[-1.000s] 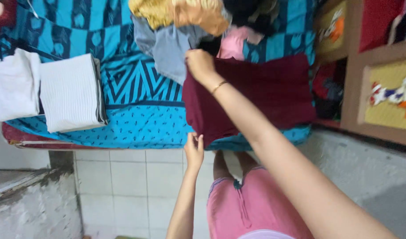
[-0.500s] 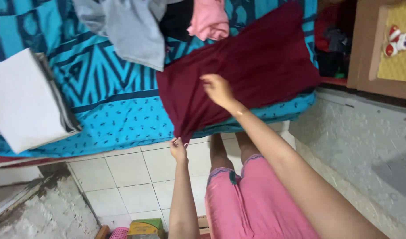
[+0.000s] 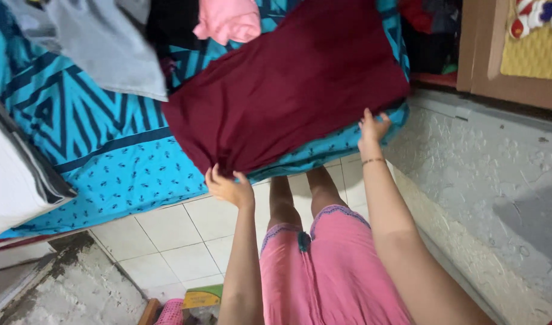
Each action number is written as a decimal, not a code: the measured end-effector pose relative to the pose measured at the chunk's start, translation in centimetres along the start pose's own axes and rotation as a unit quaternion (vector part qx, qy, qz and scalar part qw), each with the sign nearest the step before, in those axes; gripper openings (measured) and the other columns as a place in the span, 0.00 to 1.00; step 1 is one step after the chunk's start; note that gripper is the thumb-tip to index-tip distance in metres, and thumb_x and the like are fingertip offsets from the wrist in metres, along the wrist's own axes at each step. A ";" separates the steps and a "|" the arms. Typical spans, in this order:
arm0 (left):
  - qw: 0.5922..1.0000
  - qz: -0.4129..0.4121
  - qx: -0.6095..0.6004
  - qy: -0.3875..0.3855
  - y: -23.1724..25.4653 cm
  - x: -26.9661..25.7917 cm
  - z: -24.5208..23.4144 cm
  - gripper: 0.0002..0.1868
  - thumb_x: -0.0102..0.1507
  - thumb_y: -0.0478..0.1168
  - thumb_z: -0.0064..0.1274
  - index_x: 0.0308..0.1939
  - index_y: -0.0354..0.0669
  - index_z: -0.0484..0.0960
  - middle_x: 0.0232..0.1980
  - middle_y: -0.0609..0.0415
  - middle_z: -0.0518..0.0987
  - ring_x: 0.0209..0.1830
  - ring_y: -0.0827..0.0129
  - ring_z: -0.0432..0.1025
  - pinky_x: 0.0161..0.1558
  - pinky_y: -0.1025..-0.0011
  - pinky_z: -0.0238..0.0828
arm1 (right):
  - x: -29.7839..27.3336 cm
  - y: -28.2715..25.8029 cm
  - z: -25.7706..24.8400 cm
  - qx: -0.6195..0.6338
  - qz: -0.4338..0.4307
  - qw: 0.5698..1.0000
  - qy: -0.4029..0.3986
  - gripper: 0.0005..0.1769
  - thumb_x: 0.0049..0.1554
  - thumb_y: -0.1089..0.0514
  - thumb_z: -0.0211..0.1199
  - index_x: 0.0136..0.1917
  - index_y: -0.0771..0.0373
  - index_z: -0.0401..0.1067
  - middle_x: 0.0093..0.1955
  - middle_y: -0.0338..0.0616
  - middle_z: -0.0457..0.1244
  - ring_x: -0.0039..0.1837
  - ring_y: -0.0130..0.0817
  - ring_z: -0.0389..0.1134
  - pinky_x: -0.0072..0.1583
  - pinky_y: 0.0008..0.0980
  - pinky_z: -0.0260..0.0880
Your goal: Folding various clothing items on a bed.
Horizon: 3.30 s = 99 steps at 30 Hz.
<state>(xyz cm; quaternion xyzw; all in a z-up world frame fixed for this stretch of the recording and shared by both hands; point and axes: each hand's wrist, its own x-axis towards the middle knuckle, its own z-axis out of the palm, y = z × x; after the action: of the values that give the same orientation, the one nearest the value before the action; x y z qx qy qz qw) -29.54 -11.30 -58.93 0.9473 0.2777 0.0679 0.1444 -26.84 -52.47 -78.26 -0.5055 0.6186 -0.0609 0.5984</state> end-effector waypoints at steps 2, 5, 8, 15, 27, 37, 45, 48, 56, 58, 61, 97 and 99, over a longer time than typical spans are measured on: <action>0.998 0.021 -0.033 -0.054 0.7 -0.7 1.3 0.32 0.55 0.33 0.59 0.64 0.42 0.70 0.68 0.40 0.67 0.68 0.43 0.61 0.66 0.50 0.54 | 1.4 0.2 0.4 0.025 0.038 0.998 0.034 0.24 0.53 0.61 0.71 0.58 0.54 0.62 0.47 0.42 0.66 0.46 0.37 0.68 0.50 0.44 0.71; 0.982 0.051 -0.065 -0.170 2.3 -1.3 3.1 0.30 0.58 0.34 0.58 0.65 0.45 0.71 0.69 0.44 0.68 0.67 0.46 0.62 0.65 0.53 0.60 | 0.9 -2.2 1.3 0.056 0.088 0.994 0.035 0.24 0.51 0.61 0.73 0.58 0.53 0.66 0.49 0.41 0.65 0.47 0.36 0.65 0.52 0.45 0.71; 0.956 0.101 -0.049 -0.273 4.0 -2.0 4.5 0.32 0.55 0.37 0.60 0.65 0.47 0.71 0.68 0.47 0.68 0.65 0.47 0.63 0.61 0.51 0.62 | 0.7 -4.4 0.2 0.095 0.110 0.987 -0.065 0.20 0.55 0.60 0.72 0.60 0.56 0.71 0.54 0.41 0.64 0.53 0.35 0.62 0.56 0.45 0.68; 0.939 0.151 0.105 -0.289 5.0 -3.4 7.8 0.31 0.52 0.42 0.63 0.60 0.51 0.74 0.64 0.47 0.69 0.61 0.49 0.64 0.54 0.50 0.62 | -1.7 -9.1 -4.5 0.260 0.163 0.881 -0.361 0.27 0.62 0.68 0.64 0.73 0.64 0.66 0.75 0.51 0.63 0.77 0.46 0.62 0.81 0.50 0.58; 0.884 0.244 0.081 -0.391 2.7 -3.2 7.3 0.15 0.61 0.45 0.56 0.51 0.51 0.78 0.52 0.46 0.74 0.54 0.49 0.69 0.50 0.50 0.66 | -2.0 -6.6 -12.9 0.119 0.097 0.985 -0.082 0.33 0.55 0.68 0.71 0.71 0.59 0.63 0.66 0.46 0.64 0.62 0.42 0.64 0.60 0.46 0.67; 0.985 0.097 -0.067 -0.130 2.2 -1.4 5.8 0.19 0.61 0.35 0.58 0.56 0.49 0.77 0.59 0.51 0.76 0.62 0.50 0.68 0.62 0.50 0.65 | -6.6 -6.7 -8.4 -0.264 -0.308 0.902 0.150 0.34 0.56 0.65 0.71 0.70 0.63 0.58 0.69 0.51 0.55 0.68 0.44 0.59 0.70 0.46 0.63; 0.965 -0.248 0.055 0.066 -6.1 3.9 5.5 0.32 0.56 0.41 0.66 0.62 0.42 0.72 0.61 0.43 0.71 0.60 0.43 0.63 0.54 0.45 0.61 | -17.0 -8.5 4.2 -0.461 -0.496 0.672 -0.301 0.22 0.53 0.61 0.67 0.62 0.58 0.70 0.64 0.51 0.61 0.68 0.52 0.58 0.68 0.51 0.57; 0.988 -0.108 -0.011 0.113 -12.8 6.4 8.0 0.31 0.60 0.42 0.66 0.63 0.38 0.71 0.59 0.43 0.73 0.60 0.46 0.67 0.61 0.50 0.63 | -18.4 -6.2 7.6 -0.515 -0.522 0.578 -0.359 0.24 0.52 0.59 0.68 0.62 0.56 0.71 0.59 0.47 0.61 0.65 0.48 0.59 0.65 0.51 0.58; 0.992 0.031 -0.119 0.023 -14.3 20.5 9.0 0.19 0.62 0.38 0.66 0.54 0.40 0.78 0.53 0.49 0.82 0.54 0.57 0.75 0.59 0.60 0.64 | -23.7 -2.3 13.2 -0.535 -0.515 0.472 -0.475 0.20 0.55 0.55 0.68 0.60 0.58 0.72 0.54 0.43 0.63 0.58 0.43 0.63 0.56 0.45 0.62; 0.989 0.019 -0.146 -0.006 -13.9 23.2 9.6 0.21 0.61 0.38 0.67 0.56 0.39 0.78 0.52 0.49 0.82 0.52 0.59 0.75 0.56 0.60 0.67 | -25.8 -0.7 14.1 -0.536 -0.501 0.450 -0.509 0.22 0.55 0.54 0.68 0.62 0.58 0.72 0.52 0.43 0.63 0.57 0.42 0.64 0.56 0.44 0.63; 0.977 0.053 -0.193 -0.075 -14.2 25.4 11.6 0.24 0.59 0.39 0.71 0.55 0.35 0.78 0.49 0.47 0.83 0.49 0.60 0.77 0.51 0.63 0.72 | -28.6 1.4 15.1 -0.525 -0.501 0.442 -0.527 0.27 0.51 0.53 0.69 0.63 0.59 0.71 0.52 0.45 0.63 0.56 0.44 0.64 0.55 0.43 0.63; 0.977 0.143 -0.156 0.004 -6.7 17.9 6.2 0.21 0.64 0.27 0.52 0.61 0.42 0.74 0.64 0.48 0.75 0.67 0.51 0.69 0.70 0.53 0.63 | -26.4 0.8 17.9 -0.394 -0.560 0.663 -0.302 0.19 0.63 0.65 0.59 0.68 0.61 0.70 0.66 0.49 0.64 0.70 0.49 0.63 0.73 0.48 0.61; 0.951 0.227 -0.190 -0.094 -4.4 14.3 7.1 0.26 0.61 0.30 0.51 0.65 0.44 0.74 0.71 0.45 0.69 0.74 0.47 0.62 0.78 0.53 0.56 | -26.0 0.6 18.2 -0.460 -0.575 0.612 -0.289 0.26 0.64 0.61 0.60 0.75 0.58 0.65 0.78 0.53 0.55 0.79 0.54 0.53 0.79 0.55 0.52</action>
<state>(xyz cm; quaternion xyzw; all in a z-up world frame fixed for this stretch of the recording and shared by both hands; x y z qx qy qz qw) -18.30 -1.60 -66.38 0.9424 0.0225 0.0609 0.3281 -18.47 -24.38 -66.11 -0.9577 -0.0572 0.0495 0.2776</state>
